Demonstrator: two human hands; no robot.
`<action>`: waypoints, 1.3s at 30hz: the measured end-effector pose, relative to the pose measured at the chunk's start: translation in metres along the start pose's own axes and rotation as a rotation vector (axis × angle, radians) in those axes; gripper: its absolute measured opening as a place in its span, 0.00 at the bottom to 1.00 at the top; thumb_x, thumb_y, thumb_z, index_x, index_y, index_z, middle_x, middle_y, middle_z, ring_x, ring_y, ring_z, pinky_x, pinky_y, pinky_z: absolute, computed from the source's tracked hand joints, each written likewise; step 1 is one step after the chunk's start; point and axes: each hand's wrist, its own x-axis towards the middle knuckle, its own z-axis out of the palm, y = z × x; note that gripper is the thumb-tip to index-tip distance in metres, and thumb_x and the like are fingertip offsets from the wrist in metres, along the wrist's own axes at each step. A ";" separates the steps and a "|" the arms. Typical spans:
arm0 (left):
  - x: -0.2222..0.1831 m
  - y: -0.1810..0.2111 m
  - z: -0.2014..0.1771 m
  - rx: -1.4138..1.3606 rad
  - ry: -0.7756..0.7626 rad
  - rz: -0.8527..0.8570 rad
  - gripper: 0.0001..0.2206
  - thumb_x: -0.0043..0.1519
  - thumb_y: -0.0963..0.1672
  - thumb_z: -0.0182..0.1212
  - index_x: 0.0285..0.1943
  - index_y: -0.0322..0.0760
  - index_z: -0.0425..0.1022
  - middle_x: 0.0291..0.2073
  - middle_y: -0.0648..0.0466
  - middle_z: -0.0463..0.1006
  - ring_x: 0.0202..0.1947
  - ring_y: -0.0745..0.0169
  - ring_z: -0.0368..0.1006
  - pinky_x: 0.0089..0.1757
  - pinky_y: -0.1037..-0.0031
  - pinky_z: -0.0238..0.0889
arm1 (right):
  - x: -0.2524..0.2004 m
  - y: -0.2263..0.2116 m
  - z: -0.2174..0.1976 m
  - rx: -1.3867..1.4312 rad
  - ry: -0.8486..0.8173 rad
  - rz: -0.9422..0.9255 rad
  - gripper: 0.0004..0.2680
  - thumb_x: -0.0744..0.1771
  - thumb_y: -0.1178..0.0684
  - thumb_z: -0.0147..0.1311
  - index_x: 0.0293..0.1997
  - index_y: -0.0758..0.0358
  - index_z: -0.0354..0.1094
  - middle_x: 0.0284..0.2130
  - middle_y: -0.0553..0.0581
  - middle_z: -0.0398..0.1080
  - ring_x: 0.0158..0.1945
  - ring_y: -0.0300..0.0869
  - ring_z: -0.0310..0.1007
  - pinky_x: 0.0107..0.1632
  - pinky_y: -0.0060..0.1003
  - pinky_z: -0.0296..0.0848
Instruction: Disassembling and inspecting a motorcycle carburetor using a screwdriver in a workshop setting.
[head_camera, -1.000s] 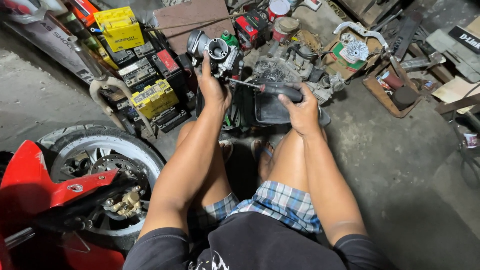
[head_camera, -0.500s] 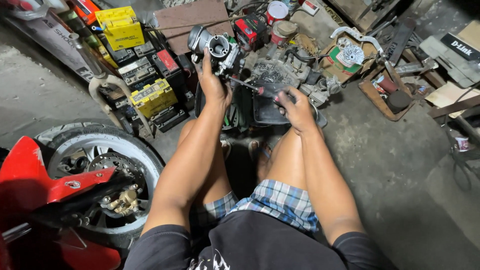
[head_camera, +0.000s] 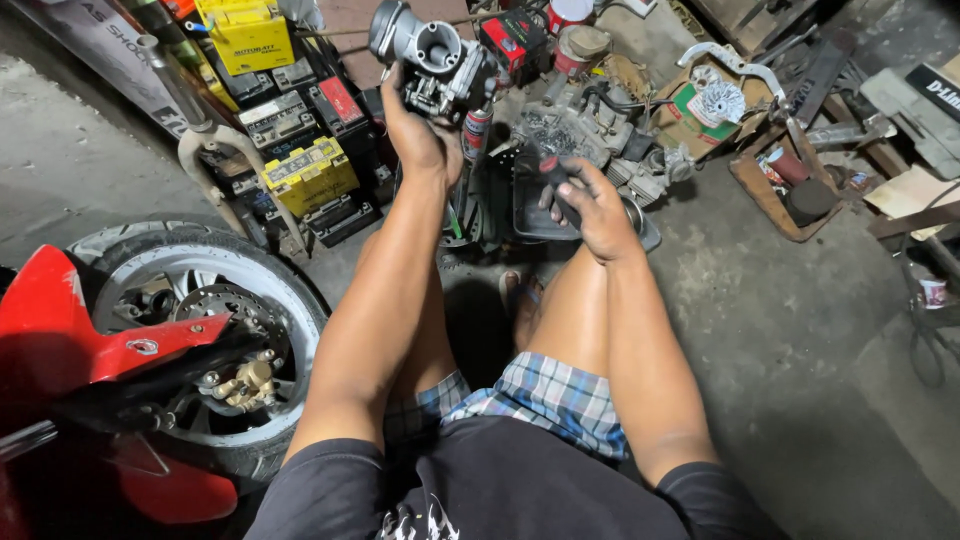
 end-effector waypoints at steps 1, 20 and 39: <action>-0.001 -0.001 0.003 0.002 0.003 -0.002 0.20 0.69 0.50 0.51 0.59 0.30 0.72 0.50 0.47 0.80 0.46 0.57 0.78 0.49 0.67 0.70 | -0.001 -0.005 0.006 0.002 0.002 0.003 0.13 0.70 0.60 0.47 0.62 0.63 0.61 0.37 0.59 0.72 0.33 0.39 0.67 0.37 0.29 0.66; 0.001 -0.015 0.021 0.038 -0.087 -0.131 0.21 0.66 0.50 0.65 0.61 0.31 0.75 0.45 0.49 0.82 0.35 0.59 0.80 0.36 0.75 0.71 | 0.018 0.003 0.032 0.041 0.128 -0.295 0.15 0.73 0.51 0.50 0.68 0.57 0.58 0.39 0.58 0.68 0.36 0.40 0.67 0.35 0.31 0.68; -0.020 0.003 0.099 0.647 0.235 -0.187 0.35 0.54 0.56 0.50 0.59 0.20 0.73 0.55 0.33 0.77 0.49 0.42 0.73 0.47 0.59 0.67 | 0.087 -0.032 0.057 -0.034 0.130 -0.422 0.21 0.67 0.59 0.67 0.64 0.67 0.57 0.41 0.57 0.70 0.34 0.37 0.67 0.32 0.28 0.67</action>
